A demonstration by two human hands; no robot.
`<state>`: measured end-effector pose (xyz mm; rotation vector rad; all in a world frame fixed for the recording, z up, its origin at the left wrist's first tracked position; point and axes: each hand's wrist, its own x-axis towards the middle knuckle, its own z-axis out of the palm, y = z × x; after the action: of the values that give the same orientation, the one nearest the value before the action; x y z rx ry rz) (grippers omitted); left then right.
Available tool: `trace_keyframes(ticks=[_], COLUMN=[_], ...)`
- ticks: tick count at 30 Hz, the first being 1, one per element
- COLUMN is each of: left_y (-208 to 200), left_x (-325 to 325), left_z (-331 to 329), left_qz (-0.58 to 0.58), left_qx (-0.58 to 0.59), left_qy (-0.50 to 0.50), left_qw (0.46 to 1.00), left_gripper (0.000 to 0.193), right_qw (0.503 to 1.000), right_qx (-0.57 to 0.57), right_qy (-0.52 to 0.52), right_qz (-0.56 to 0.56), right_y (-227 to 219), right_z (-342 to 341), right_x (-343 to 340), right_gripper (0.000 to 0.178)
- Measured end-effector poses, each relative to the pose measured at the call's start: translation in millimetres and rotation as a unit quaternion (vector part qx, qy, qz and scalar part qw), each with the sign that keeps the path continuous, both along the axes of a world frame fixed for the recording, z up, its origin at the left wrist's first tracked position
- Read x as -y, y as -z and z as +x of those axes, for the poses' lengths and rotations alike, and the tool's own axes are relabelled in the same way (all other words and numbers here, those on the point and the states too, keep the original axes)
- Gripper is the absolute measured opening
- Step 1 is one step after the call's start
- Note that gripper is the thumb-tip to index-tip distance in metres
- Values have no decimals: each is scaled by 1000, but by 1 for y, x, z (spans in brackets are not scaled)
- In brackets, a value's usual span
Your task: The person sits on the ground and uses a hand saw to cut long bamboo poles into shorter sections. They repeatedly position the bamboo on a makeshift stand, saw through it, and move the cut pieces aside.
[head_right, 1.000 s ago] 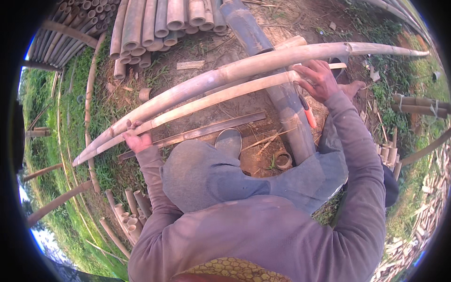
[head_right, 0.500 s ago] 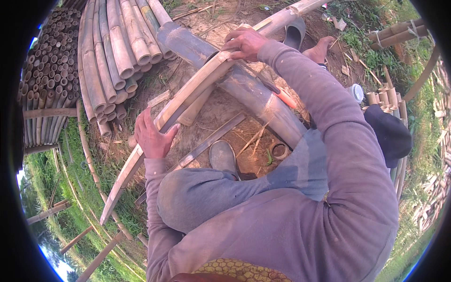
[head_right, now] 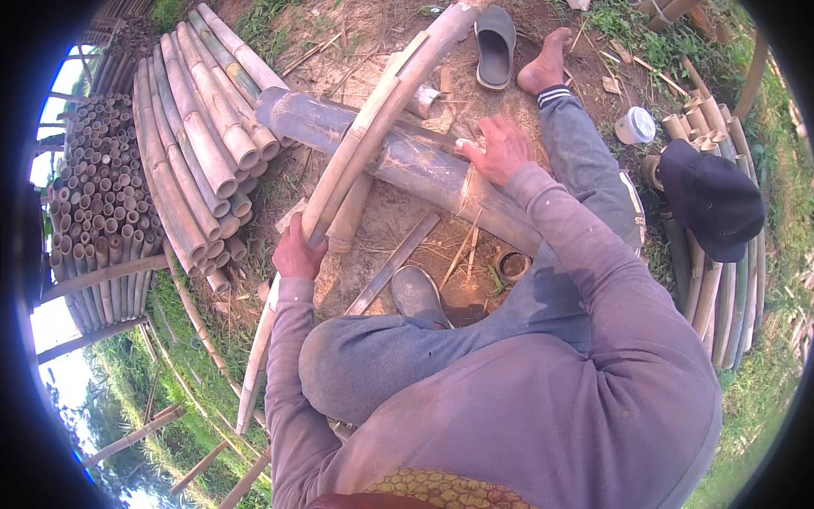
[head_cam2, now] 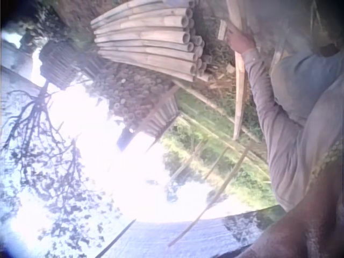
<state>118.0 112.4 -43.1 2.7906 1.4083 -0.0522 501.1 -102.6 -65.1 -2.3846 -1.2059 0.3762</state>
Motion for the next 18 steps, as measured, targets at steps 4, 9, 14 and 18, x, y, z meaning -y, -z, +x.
trace_keyframes(ticks=[4, 9, 14, 18], left_y=[0, -8, 0, 18], left_x=[-1, 1, 1, 5], left_z=[2, 8, 3, -17], left_qz=[-3, -14, -5, 51], left_qx=[-13, -16, 4, 100], left_qy=[-2, 26, 11, 84], left_qw=[1000, 999, 1000, 990], left_gripper=[81, 84, 81, 63], right_qw=[995, 967, 976, 976], right_qx=[-83, -255, -211, -190], right_qy=[19, 0, 32, 77], right_qz=[-55, 7, 47, 74], right_y=[68, 84, 12, 32], right_z=[6, 29, 31, 29], right_x=[53, 56, 81, 101], right_gripper=[56, 54, 46, 39])
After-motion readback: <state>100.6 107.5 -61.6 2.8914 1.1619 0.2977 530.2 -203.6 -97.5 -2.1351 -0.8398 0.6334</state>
